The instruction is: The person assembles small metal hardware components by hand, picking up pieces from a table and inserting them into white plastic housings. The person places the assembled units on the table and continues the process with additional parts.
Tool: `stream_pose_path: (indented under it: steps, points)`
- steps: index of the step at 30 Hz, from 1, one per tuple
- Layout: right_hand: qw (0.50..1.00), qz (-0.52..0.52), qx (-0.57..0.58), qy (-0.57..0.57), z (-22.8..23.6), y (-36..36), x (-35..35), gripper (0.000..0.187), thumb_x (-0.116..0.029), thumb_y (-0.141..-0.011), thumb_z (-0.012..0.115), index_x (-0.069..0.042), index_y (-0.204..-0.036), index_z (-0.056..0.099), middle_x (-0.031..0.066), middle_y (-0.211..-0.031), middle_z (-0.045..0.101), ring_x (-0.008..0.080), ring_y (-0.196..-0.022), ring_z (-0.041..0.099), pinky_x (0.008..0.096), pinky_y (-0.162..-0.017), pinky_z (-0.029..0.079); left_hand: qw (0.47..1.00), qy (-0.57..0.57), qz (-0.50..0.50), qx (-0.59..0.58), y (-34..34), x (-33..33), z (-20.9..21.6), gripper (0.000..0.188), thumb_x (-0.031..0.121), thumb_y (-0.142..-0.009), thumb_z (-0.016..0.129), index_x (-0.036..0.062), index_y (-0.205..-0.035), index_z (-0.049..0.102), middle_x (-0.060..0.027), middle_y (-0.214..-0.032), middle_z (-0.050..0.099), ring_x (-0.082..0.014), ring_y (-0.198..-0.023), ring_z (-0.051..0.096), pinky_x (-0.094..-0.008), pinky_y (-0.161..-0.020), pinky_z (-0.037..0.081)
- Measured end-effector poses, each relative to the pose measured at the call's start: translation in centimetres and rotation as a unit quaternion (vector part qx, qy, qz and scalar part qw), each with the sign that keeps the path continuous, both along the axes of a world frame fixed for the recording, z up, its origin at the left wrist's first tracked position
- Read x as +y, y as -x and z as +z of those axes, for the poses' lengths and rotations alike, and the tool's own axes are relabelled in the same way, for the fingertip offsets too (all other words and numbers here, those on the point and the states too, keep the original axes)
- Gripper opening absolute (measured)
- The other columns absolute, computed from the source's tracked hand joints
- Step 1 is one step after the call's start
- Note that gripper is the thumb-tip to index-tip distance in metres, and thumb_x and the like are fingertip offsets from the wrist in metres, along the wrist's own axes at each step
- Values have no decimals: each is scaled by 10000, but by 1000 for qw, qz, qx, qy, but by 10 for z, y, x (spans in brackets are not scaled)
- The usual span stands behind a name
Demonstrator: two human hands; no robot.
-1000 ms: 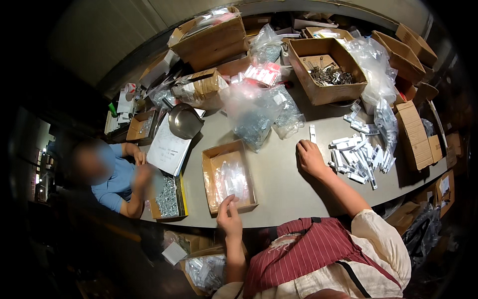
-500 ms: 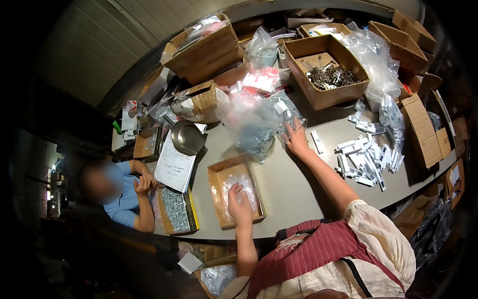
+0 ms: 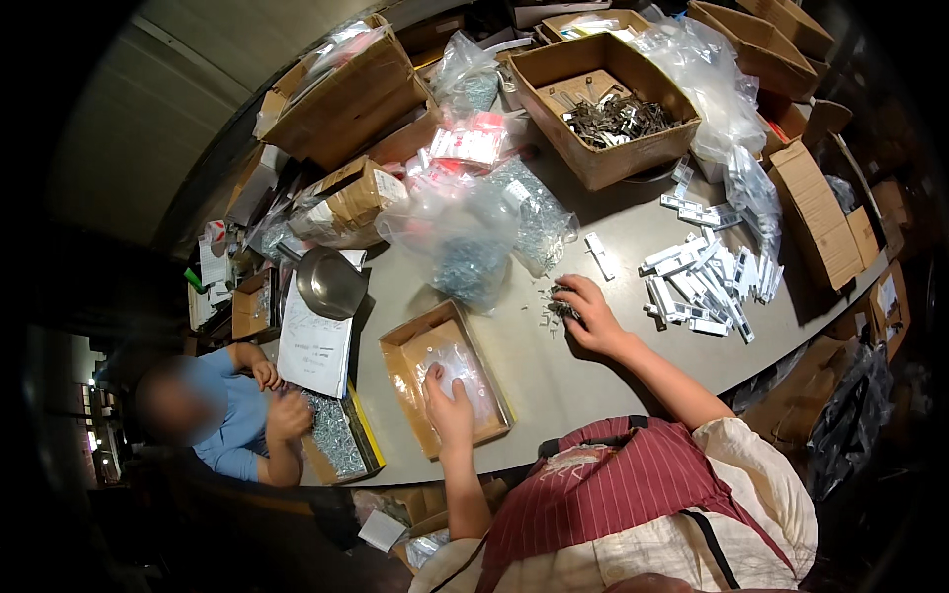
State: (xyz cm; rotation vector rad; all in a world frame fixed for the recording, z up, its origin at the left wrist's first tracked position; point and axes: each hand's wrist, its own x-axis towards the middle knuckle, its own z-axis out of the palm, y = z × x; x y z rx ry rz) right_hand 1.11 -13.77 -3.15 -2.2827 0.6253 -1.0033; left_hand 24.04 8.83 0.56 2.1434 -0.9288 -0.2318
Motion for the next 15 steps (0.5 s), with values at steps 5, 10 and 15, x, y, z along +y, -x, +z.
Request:
stream_pose_path:
  steps: [5,10,15]
  points:
    - [978,-158,-73,-113,-19,21,-17,311,14,-869,519,21,-1174,580,219,-1255,582,391,-1189,566,432,-1023,459,995,80,34,46,5,3,5,486,29,-916,593,-33,-1381,468,-243,-1352,546,-359,-1205,583,-445,-1036,444]
    - [983,-186,-2,-14,-18,28,-48,338,45,-839,562,24,-1174,605,198,-1221,611,400,-1125,587,449,-969,479,993,107,36,34,11,11,12,421,13,-920,579,-23,-1336,525,-228,-1326,571,-347,-1185,597,-435,-1015,462]
    - [978,-177,92,64,-15,20,-57,277,-3,-816,660,-1,-1090,621,156,-1067,616,376,-953,609,454,-839,502,996,81,-11,-19,33,1,27,290,11,-926,569,-20,-1209,624,-172,-1205,651,-331,-1111,638,-410,-968,496]
